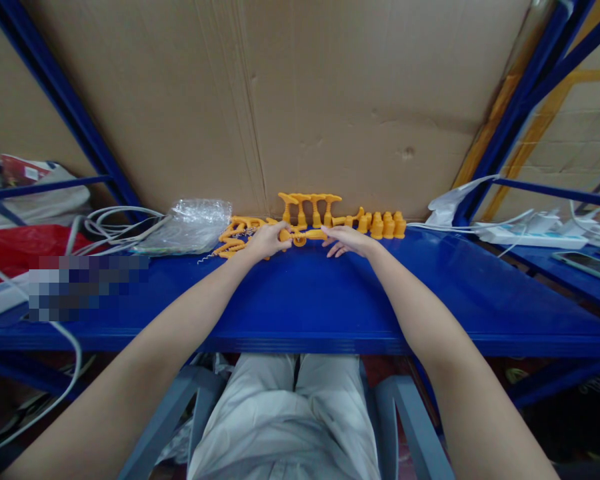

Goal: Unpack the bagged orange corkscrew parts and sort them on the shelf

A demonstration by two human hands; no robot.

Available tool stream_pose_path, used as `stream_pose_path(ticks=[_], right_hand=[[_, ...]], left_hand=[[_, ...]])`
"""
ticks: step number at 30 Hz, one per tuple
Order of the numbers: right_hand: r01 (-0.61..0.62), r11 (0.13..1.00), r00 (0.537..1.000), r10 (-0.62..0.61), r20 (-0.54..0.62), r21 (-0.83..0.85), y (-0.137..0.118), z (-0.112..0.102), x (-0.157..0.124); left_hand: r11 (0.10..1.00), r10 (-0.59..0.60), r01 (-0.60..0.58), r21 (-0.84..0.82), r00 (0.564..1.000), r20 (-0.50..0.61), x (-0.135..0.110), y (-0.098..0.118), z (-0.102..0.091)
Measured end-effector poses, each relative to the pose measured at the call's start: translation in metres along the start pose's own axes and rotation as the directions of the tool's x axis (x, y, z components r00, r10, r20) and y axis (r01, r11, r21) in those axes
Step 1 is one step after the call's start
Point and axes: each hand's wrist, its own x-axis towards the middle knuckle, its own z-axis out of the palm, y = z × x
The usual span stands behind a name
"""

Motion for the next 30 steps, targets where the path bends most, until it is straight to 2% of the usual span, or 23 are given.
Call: stream_pose_path(ticks=[3, 7, 24, 30], right_hand=[[0.080, 0.997, 0.997, -0.080, -0.019, 0.015, 0.0025, -0.0026, -0.0010], [0.120, 0.993, 0.992, -0.118, -0.053, 0.021, 0.0040, -0.0012, 0.0007], [0.046, 0.999, 0.999, -0.046, -0.016, 0.011, -0.0005, 0.0024, 0.0030], [0.150, 0.989, 0.989, -0.149, -0.012, 0.019, 0.0046, -0.0052, 0.0033]], left_hand=[[1.000, -0.007, 0.008, -0.016, 1.000, 0.007, -0.0004, 0.0006, -0.0005], [1.000, -0.010, 0.010, -0.025, 1.000, 0.003, -0.0007, 0.0001, -0.0009], [0.999, -0.001, 0.000, -0.034, 0.999, -0.032, 0.0000, -0.0013, 0.0014], [0.999, 0.002, -0.004, -0.035, 0.999, -0.037, 0.0010, -0.0029, 0.0039]])
